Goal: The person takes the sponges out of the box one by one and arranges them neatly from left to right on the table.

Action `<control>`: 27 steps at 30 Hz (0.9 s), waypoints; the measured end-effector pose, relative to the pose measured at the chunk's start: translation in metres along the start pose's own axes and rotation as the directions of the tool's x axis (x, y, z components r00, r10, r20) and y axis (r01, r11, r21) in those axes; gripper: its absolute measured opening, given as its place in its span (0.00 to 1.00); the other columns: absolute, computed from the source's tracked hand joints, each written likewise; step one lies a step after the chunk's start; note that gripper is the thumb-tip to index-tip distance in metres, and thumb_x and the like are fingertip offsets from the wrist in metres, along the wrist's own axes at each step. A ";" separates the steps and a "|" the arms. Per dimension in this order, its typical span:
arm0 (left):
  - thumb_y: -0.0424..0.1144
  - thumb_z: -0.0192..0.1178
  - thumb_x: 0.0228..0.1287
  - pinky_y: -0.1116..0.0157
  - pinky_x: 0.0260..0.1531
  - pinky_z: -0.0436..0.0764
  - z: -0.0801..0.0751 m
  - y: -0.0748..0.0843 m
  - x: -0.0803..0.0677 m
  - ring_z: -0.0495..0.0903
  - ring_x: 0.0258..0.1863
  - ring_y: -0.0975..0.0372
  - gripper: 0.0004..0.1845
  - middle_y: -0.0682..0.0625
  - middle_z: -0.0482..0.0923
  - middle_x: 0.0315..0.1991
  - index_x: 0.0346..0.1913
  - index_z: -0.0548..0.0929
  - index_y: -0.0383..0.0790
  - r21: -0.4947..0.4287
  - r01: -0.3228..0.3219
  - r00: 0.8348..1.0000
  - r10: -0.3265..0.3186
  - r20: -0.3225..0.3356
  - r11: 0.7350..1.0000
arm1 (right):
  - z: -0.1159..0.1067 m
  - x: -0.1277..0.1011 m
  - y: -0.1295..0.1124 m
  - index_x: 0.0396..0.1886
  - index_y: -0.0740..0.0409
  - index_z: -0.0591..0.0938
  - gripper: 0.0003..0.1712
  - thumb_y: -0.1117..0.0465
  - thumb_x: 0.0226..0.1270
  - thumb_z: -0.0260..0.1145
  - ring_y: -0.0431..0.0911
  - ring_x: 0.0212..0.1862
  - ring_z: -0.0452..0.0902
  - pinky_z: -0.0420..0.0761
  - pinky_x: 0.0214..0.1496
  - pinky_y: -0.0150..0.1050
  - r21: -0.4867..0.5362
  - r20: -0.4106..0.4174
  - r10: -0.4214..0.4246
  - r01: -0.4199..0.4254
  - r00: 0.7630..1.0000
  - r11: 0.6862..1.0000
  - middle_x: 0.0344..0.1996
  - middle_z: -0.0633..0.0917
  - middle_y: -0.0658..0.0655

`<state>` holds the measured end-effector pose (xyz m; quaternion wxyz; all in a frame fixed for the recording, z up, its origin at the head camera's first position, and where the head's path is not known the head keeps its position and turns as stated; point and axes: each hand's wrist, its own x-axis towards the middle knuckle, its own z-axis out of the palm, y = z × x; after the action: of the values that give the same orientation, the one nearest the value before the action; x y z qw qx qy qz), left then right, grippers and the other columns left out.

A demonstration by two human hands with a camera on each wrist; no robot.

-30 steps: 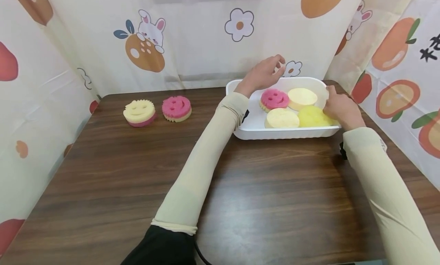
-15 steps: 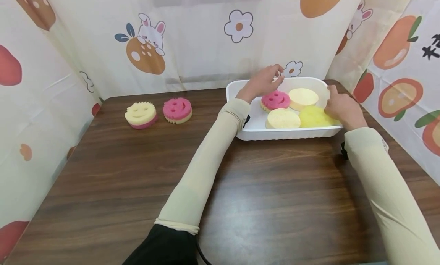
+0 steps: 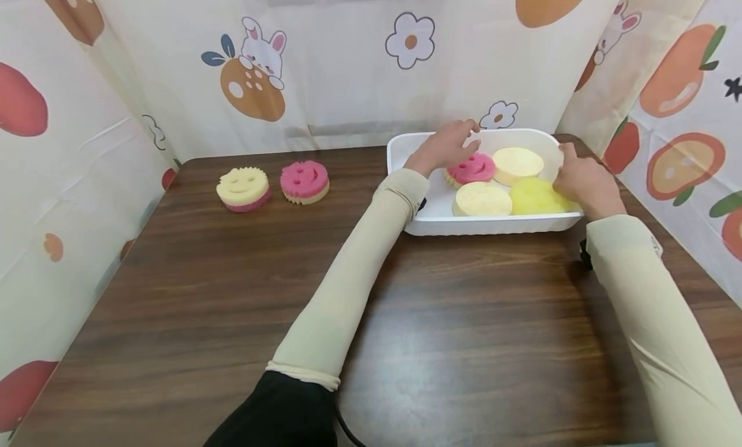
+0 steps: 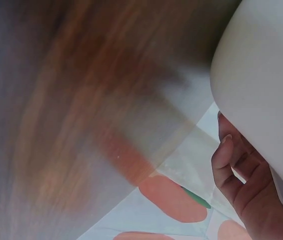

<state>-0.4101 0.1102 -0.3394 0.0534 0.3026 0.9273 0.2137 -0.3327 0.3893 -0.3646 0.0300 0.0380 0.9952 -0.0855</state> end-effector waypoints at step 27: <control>0.56 0.41 0.77 0.69 0.73 0.61 0.009 -0.005 -0.004 0.67 0.64 0.65 0.33 0.50 0.66 0.69 0.78 0.52 0.48 0.211 0.039 0.986 -0.072 0.153 0.977 | 0.002 -0.001 0.001 0.77 0.60 0.46 0.39 0.57 0.72 0.47 0.69 0.40 0.76 0.73 0.31 0.59 0.015 -0.022 -0.011 0.011 1.000 1.000 0.47 0.74 0.83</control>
<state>-0.4075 0.1071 -0.3498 0.1019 0.2965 0.9454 0.0892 -0.3314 0.3896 -0.3670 0.0184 0.0336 0.9949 -0.0930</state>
